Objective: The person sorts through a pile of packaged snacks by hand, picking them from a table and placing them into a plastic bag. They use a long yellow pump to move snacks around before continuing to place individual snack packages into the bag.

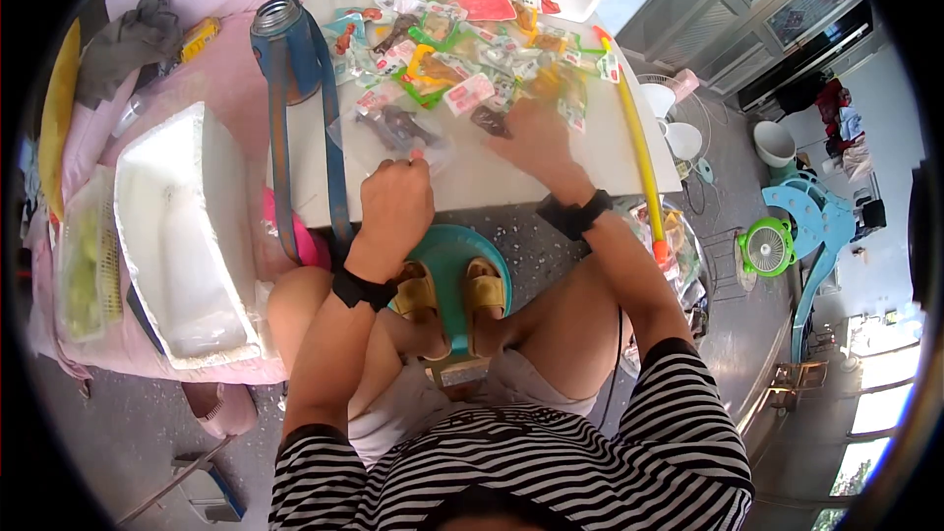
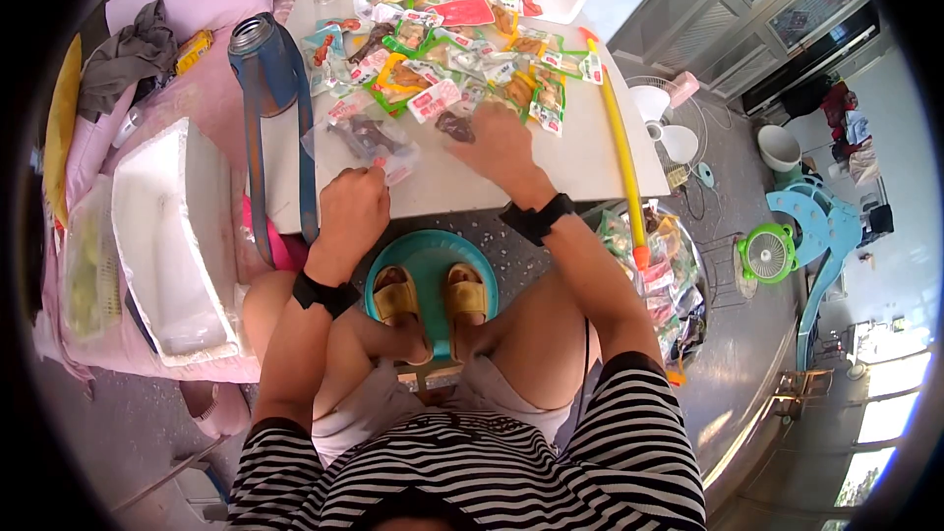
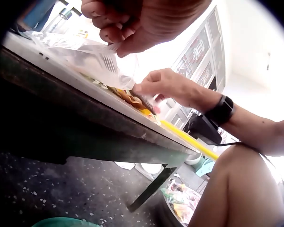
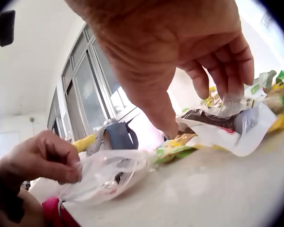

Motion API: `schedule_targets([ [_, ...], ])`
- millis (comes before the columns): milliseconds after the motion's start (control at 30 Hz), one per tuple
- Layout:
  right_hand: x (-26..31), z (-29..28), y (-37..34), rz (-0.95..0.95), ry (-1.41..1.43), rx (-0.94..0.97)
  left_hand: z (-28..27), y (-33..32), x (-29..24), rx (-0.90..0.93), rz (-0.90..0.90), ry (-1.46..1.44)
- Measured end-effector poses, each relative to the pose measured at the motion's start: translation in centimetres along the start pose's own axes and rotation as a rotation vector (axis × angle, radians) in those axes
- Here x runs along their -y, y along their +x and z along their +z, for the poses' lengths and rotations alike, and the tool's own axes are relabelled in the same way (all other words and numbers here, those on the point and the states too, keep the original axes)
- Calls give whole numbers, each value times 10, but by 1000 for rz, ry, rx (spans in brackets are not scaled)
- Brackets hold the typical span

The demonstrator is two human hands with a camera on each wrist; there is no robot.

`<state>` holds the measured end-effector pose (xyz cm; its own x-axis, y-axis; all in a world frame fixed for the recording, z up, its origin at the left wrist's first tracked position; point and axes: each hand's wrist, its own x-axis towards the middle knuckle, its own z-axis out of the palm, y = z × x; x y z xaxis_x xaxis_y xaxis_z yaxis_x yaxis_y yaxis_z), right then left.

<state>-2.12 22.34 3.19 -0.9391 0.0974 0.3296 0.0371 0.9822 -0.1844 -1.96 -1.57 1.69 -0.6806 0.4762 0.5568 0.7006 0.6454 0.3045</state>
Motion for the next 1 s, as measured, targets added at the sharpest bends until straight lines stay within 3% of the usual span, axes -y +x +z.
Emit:
schedule_targets([
  [67,1,27,-25,-77,-21,-46,0,-2,-1,-18,31,9],
  [100,11,9,-26,0,55,122,1,-2,0,-11,32,9],
  [200,7,-18,-26,156,267,91,-1,-1,3,-9,13,-3],
  [267,-6,-27,-26,254,326,229,-1,1,3,-5,1,-15],
  [333,-9,-23,-33,308,261,258,-2,2,3,5,8,-20],
  [400,-11,-1,-50,305,73,171,-3,2,-2,-3,-5,-28],
  [500,-21,22,-48,272,292,138,-7,0,-6,-3,-3,-26],
  [600,-22,4,-47,328,541,165,-10,1,-7,-35,17,-35],
  [700,-10,-37,-57,303,1013,-39,-10,2,-6,-65,28,-44],
  [800,-12,-77,-63,451,1169,74,-9,4,-7,-104,29,-53],
  [900,-17,-96,-76,398,1344,281,-8,5,-8,-146,25,-55],
  [1000,-20,-103,-83,397,1222,568,-8,6,-9,-161,30,-45],
])
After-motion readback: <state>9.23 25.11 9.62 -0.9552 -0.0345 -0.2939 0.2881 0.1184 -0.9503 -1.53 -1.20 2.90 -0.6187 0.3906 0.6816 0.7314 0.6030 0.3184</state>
